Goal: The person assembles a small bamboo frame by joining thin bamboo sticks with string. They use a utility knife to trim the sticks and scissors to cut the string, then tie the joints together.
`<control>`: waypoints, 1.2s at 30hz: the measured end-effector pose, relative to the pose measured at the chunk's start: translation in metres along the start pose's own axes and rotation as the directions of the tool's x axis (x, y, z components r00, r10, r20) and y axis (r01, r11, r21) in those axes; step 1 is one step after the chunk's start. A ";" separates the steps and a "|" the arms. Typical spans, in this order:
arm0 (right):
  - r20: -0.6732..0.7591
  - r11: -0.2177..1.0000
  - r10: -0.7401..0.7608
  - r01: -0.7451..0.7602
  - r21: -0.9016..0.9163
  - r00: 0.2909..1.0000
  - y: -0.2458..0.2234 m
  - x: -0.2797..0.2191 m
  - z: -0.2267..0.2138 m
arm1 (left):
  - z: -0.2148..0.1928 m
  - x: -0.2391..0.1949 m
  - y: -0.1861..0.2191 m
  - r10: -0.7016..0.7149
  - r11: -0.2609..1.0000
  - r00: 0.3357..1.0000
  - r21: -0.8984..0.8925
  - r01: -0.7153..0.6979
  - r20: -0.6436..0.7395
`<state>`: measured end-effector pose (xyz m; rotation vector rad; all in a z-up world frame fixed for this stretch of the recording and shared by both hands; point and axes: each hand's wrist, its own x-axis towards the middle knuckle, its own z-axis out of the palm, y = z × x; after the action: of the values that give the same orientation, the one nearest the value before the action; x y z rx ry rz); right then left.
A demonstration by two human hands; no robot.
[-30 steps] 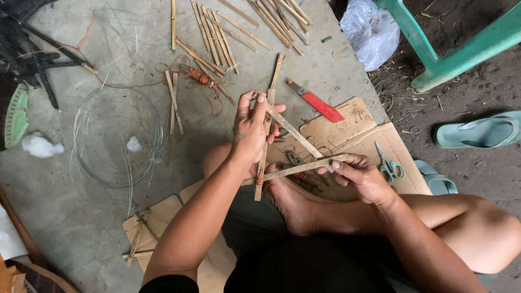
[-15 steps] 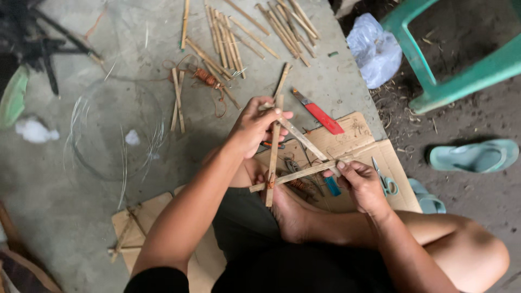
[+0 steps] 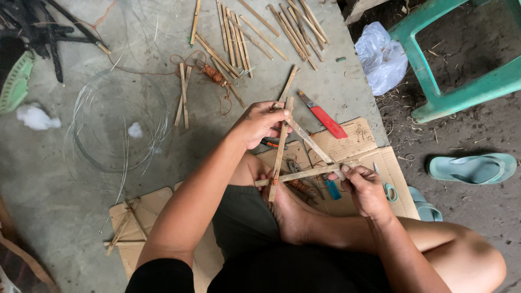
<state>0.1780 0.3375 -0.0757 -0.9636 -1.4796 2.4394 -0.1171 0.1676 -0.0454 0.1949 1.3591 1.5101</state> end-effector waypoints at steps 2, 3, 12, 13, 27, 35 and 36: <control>-0.017 1.000 0.006 -0.006 -0.003 1.000 -0.002 0.000 0.002 | -0.001 -0.001 0.000 0.016 1.000 1.000 0.005 -0.016 0.005; -0.027 1.000 0.008 -0.008 -0.004 1.000 -0.003 0.000 0.004 | -0.002 -0.002 0.000 0.025 1.000 1.000 0.015 -0.025 0.008; -0.193 0.996 -0.067 0.053 -0.075 0.979 -0.024 0.012 -0.011 | 0.022 -0.019 -0.026 0.084 0.989 0.994 -0.112 -0.091 -0.073; -0.178 0.998 -0.051 0.043 -0.048 0.983 -0.024 0.011 -0.015 | 0.024 -0.019 -0.029 0.093 0.986 0.992 -0.133 -0.103 -0.081; 0.075 0.992 0.121 -0.123 0.020 0.990 -0.019 0.002 -0.007 | 0.027 -0.020 -0.023 0.198 0.967 0.967 -0.133 -0.219 -0.160; 0.126 0.892 -0.091 0.138 -0.430 0.988 -0.030 -0.005 -0.005 | 0.031 -0.022 -0.026 0.149 0.986 0.973 -0.044 -0.159 -0.176; 0.129 0.901 -0.122 0.165 -0.402 0.984 -0.032 -0.007 -0.005 | 0.031 -0.023 -0.025 0.169 0.984 0.970 -0.025 -0.176 -0.176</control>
<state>0.1795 0.3544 -0.0470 -0.7629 -2.0777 2.1417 -0.0710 0.1651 -0.0439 0.1626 1.4780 1.7314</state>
